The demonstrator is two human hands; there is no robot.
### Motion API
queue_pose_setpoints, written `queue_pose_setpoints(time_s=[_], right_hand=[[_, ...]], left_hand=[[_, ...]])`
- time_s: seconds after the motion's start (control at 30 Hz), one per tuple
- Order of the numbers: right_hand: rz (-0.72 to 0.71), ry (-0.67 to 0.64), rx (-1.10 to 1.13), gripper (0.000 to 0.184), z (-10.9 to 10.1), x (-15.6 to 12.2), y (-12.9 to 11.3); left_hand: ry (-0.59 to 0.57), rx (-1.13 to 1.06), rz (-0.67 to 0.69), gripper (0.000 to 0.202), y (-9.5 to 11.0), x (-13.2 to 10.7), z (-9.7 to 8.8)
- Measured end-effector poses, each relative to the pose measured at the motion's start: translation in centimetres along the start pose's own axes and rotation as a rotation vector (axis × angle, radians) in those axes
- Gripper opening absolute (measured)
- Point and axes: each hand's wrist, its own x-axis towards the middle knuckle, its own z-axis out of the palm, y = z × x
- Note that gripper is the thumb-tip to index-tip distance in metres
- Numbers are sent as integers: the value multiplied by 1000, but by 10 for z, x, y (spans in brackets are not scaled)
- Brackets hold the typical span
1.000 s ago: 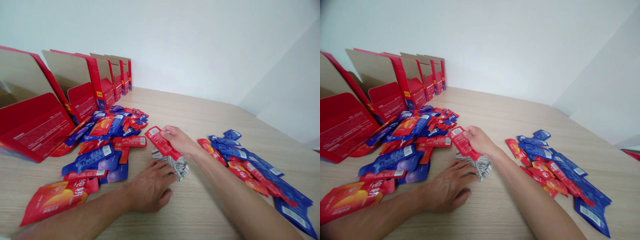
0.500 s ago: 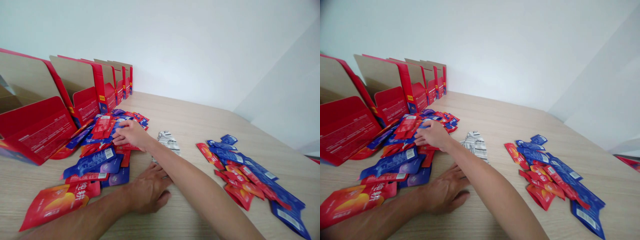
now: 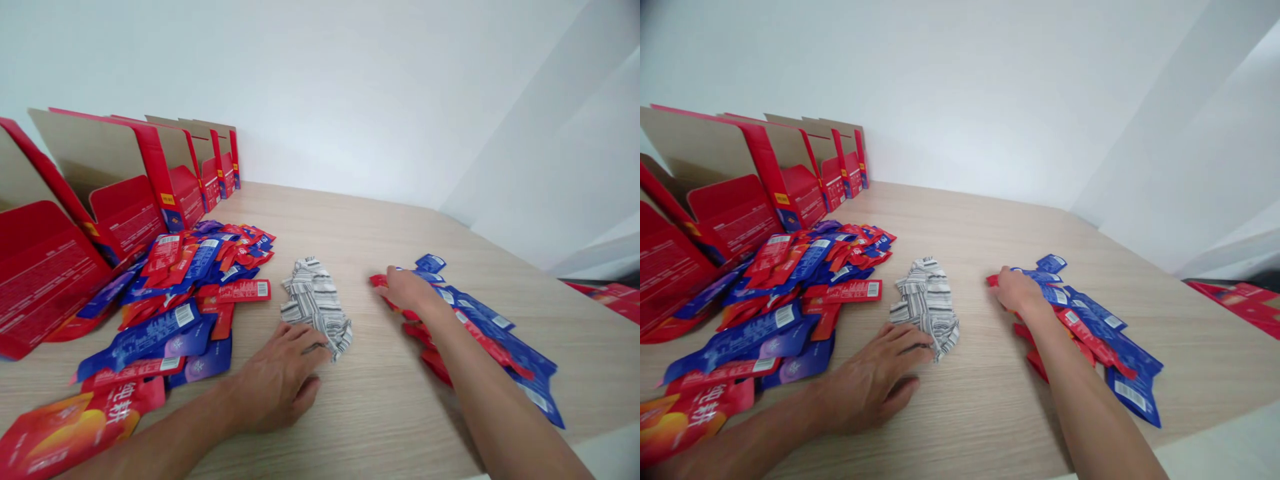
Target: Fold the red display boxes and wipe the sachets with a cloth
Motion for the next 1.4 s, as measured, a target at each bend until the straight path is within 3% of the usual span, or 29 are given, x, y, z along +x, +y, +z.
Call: queue_pose_setpoints(time_s=[0.2, 0.37, 0.43, 0.5, 0.6, 0.67, 0.8, 0.93, 1.17, 1.4], right_hand=[[-57, 32, -17, 32, 11, -2, -7], [-42, 105, 27, 39, 2, 0, -8], [-121, 177, 216, 41, 2, -1, -13], [-293, 224, 508, 42, 5, -4, -26], [-537, 156, 873, 38, 14, -8, -55], [-605, 153, 975, 31, 20, -10, -72], [-751, 287, 887, 11, 25, -15, -85], [-925, 242, 847, 10, 29, -23, -82], [-893, 326, 835, 10, 46, -37, -91], [-937, 391, 750, 6, 46, -33, -93]], left_hand=[[-29, 0, -8, 39, 0, 0, 0], [-40, -16, -7, 39, -2, -2, 0], [-41, -18, -8, 38, -1, -2, 1], [-42, -15, -8, 37, -1, -2, 0], [-31, -9, 11, 37, -2, -1, 0], [-23, -11, 20, 38, -3, -1, 0], [-36, -13, 6, 39, -3, -2, 0], [-72, -17, -16, 39, -2, -3, -1], [-81, -15, -19, 40, -1, -1, 0], [-66, -18, -17, 38, -1, -2, 3]])
